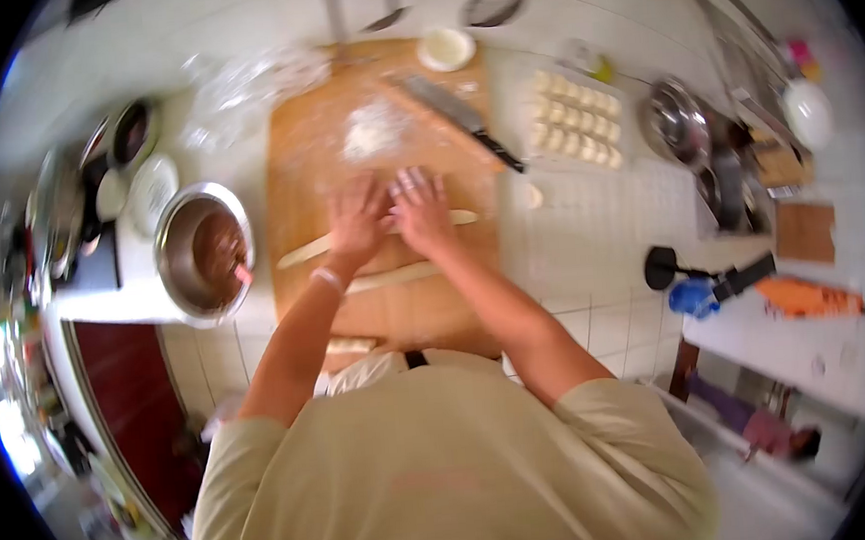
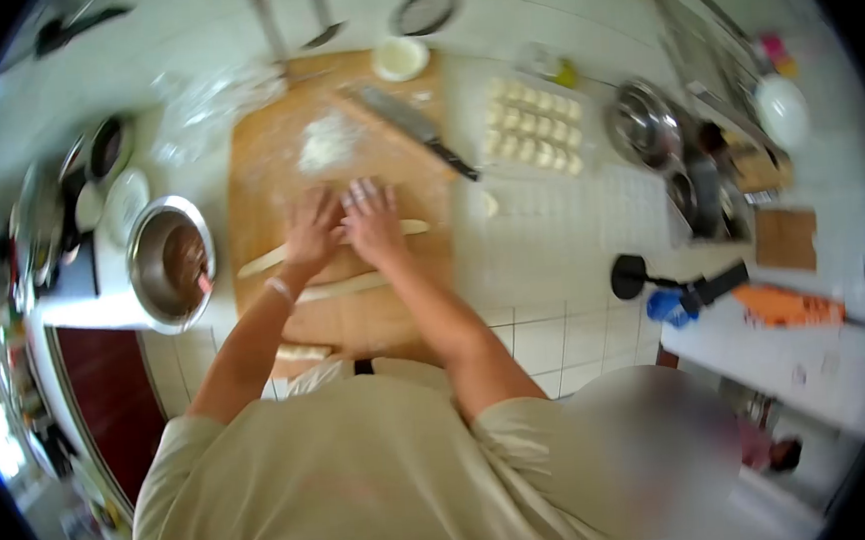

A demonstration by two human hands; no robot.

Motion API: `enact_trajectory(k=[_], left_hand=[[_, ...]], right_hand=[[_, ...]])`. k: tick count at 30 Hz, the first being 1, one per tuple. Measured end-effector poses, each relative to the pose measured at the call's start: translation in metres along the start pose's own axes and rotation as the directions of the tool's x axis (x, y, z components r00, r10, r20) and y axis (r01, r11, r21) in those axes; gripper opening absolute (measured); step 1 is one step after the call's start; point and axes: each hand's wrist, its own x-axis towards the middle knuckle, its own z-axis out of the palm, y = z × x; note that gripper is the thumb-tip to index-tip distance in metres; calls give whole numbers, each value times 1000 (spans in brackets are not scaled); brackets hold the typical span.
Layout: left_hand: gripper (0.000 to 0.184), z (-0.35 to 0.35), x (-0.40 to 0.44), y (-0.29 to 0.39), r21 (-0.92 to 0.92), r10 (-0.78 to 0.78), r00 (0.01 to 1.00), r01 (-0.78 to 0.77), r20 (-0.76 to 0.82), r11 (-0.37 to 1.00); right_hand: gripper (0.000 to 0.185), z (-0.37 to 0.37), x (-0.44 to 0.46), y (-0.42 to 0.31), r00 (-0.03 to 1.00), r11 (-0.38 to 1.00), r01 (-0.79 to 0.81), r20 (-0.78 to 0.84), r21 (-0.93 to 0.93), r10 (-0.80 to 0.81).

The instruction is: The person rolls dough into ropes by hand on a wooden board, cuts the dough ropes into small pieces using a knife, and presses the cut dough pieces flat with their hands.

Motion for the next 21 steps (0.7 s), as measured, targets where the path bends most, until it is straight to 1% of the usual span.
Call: enact_trajectory(k=[1,2,4,5,6,7,9,10,11,12,13,15,16,17,19,20,21], left_hand=[[65,-2,9,-6,83,7,997,-1,-72,997],[64,0,12,-13,134,-43,997,50,-61,990],[62,14,4,-14,116,86,984,-68,-153,991],[62,10,-8,-13,85,189,977,-180,-102,980],[63,7,-26,-12,79,262,965,-260,-14,962],[65,-1,-39,-12,58,326,938,-334,121,941],[64,-23,-39,-4,60,248,928,-274,279,960],[64,-17,-29,-8,57,257,925,-283,279,957],[64,-8,-12,-15,96,197,965,-215,175,972],[64,-1,3,-22,130,132,989,-139,63,982],[64,1,9,-23,127,130,989,-137,65,982],[64,3,15,-29,200,85,994,-70,-68,977],[64,-1,10,-24,237,139,990,-139,18,962],[64,-5,-2,-18,223,153,980,-178,126,958],[63,-24,-31,1,190,182,938,-244,296,951],[62,-22,-43,-3,121,261,928,-301,266,946],[62,-19,-43,-9,70,254,939,-276,232,959]], right_hand=[[51,1,0,2,997,999,-42,-58,26,44],[53,-1,-4,3,998,999,-48,-34,9,49],[51,-14,-30,8,998,998,50,38,-48,-48],[50,-23,-46,8,994,999,47,98,11,-48],[48,-31,-63,7,985,996,43,163,75,-55],[48,-33,-70,6,989,998,27,144,59,-35],[47,-27,-79,6,998,990,17,60,142,-26],[49,-26,-69,11,1000,994,-9,29,112,5],[49,-22,-53,15,999,994,-14,31,109,11],[49,-19,-30,19,998,996,-62,0,71,62],[49,-19,-19,23,993,993,-111,-27,33,112],[49,-22,-11,28,993,993,-117,8,4,117],[50,-22,-2,29,992,993,-118,31,-28,119],[50,-24,-10,26,994,995,-102,30,-21,103],[50,-29,-47,19,999,998,42,6,49,-42],[51,-31,-64,12,996,997,34,80,73,-39],[51,-33,-69,13,987,995,31,154,90,-44]])
